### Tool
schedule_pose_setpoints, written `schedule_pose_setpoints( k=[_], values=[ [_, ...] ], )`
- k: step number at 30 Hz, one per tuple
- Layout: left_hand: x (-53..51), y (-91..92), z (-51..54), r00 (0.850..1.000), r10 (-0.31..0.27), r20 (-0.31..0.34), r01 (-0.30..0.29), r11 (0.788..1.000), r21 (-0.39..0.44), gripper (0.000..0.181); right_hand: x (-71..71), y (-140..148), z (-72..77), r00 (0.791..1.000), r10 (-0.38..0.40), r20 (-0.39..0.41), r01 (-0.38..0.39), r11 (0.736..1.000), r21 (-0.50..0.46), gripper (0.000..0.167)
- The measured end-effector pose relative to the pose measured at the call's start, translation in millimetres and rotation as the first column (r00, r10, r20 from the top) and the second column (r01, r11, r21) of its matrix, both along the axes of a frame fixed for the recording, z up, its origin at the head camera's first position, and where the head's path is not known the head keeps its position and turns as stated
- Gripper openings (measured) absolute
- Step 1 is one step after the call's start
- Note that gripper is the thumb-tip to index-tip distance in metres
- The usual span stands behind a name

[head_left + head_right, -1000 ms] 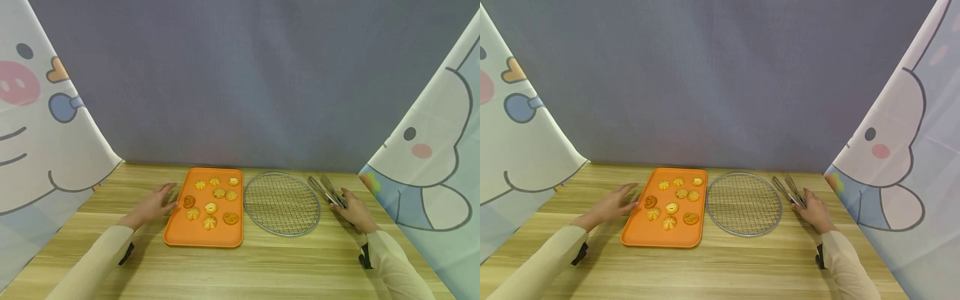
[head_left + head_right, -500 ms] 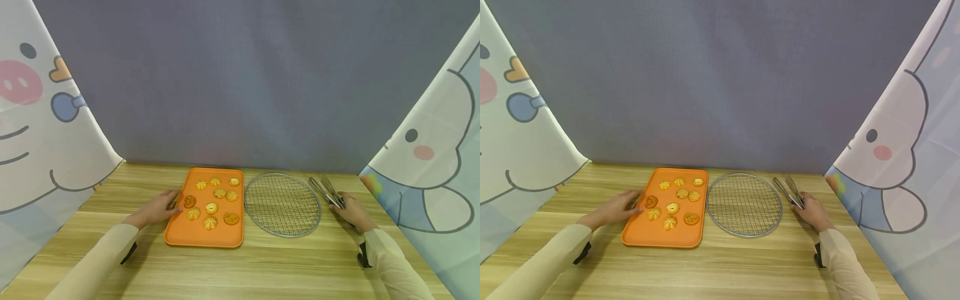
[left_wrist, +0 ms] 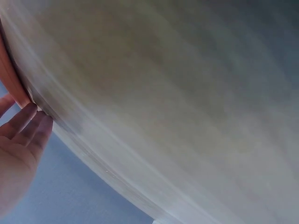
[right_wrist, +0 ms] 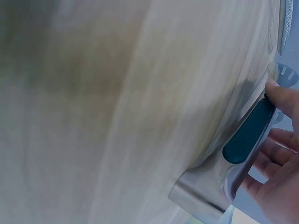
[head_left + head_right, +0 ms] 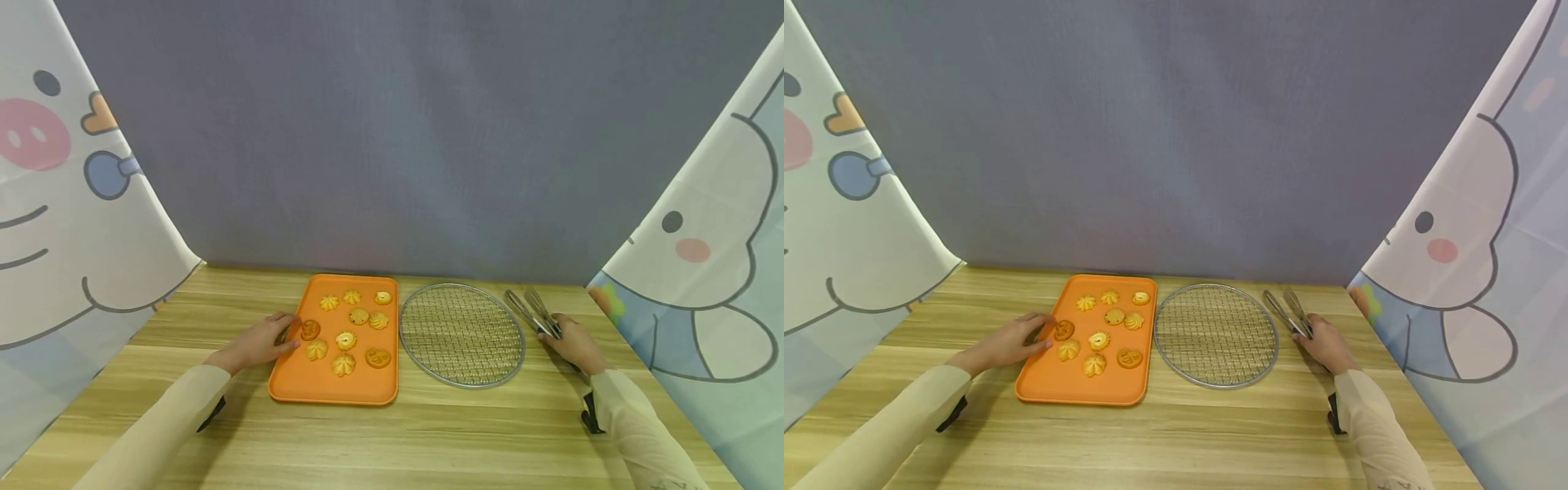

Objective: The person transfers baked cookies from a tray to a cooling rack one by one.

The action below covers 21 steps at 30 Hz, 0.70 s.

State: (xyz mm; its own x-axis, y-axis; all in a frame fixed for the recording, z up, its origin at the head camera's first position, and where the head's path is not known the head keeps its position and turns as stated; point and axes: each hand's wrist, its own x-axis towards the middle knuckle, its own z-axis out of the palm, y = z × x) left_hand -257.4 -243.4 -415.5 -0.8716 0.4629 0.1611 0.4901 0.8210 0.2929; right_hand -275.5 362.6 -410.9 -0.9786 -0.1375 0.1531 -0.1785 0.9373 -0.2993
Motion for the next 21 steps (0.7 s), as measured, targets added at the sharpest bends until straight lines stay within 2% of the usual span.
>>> schedule_pose_setpoints(
  k=[9, 21],
  values=[
    [-1.5, -0.4, -1.1, 1.000, 0.003, 0.012, -0.003, 1.000, -0.025, 0.044, -2.2, 0.7, -0.5, 1.000, 0.007, -0.013, -0.007, 1.000, -0.004, 0.058],
    [-0.1, 0.3, 1.3, 0.999, -0.021, 0.026, 0.021, 1.000, -0.014, 0.042, -1.7, 1.9, -1.4, 0.998, 0.022, -0.053, -0.023, 1.000, -0.020, 0.054]
  ],
)
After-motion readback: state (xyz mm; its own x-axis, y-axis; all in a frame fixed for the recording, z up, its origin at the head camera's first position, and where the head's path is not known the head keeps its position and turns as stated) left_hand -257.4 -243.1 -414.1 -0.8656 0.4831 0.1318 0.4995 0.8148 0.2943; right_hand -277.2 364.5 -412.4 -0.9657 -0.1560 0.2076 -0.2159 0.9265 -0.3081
